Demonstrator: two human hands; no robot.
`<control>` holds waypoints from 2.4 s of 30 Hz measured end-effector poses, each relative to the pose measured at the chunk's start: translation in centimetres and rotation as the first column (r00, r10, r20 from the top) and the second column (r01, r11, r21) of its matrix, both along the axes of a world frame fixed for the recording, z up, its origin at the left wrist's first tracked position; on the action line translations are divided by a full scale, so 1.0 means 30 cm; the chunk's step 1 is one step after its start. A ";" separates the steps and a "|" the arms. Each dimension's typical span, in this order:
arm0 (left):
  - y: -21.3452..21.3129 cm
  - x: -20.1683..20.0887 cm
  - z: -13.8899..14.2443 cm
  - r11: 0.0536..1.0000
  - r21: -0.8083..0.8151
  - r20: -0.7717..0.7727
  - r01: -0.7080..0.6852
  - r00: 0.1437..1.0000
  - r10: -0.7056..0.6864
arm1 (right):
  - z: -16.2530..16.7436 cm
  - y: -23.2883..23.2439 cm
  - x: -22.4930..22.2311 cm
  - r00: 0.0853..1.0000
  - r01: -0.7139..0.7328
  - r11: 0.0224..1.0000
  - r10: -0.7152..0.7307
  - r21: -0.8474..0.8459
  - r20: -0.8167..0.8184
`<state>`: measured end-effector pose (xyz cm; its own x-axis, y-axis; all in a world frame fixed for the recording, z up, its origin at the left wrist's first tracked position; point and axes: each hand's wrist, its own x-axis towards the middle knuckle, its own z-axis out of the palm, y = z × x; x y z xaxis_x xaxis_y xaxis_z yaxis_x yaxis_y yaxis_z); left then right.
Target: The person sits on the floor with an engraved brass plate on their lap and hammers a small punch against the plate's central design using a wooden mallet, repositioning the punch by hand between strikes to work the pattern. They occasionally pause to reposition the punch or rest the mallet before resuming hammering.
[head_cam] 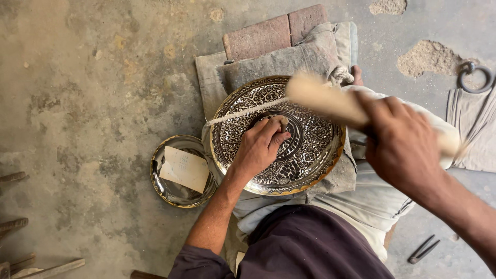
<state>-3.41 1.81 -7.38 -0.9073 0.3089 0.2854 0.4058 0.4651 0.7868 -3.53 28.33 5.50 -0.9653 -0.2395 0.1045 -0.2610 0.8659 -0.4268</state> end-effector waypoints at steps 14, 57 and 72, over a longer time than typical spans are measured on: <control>0.002 -0.009 -0.010 0.999 -0.033 0.048 0.026 0.999 -0.024 | -0.012 -0.002 0.002 0.997 -0.060 0.838 0.027 0.542 0.070; -0.007 -0.020 0.044 0.997 -0.051 0.038 0.054 0.998 -0.053 | -0.039 0.022 -0.002 0.993 0.090 0.988 -0.080 -0.122 0.088; -0.007 -0.026 0.069 0.996 -0.060 0.062 0.073 0.996 -0.069 | -0.050 0.023 -0.001 1.000 -0.002 0.981 0.001 0.193 0.004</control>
<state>-4.19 1.59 -5.31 -0.8972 0.3886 0.2096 0.3927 0.4853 0.7812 -3.55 29.03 3.99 -0.9651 -0.2564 0.0526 -0.2613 0.9316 -0.2529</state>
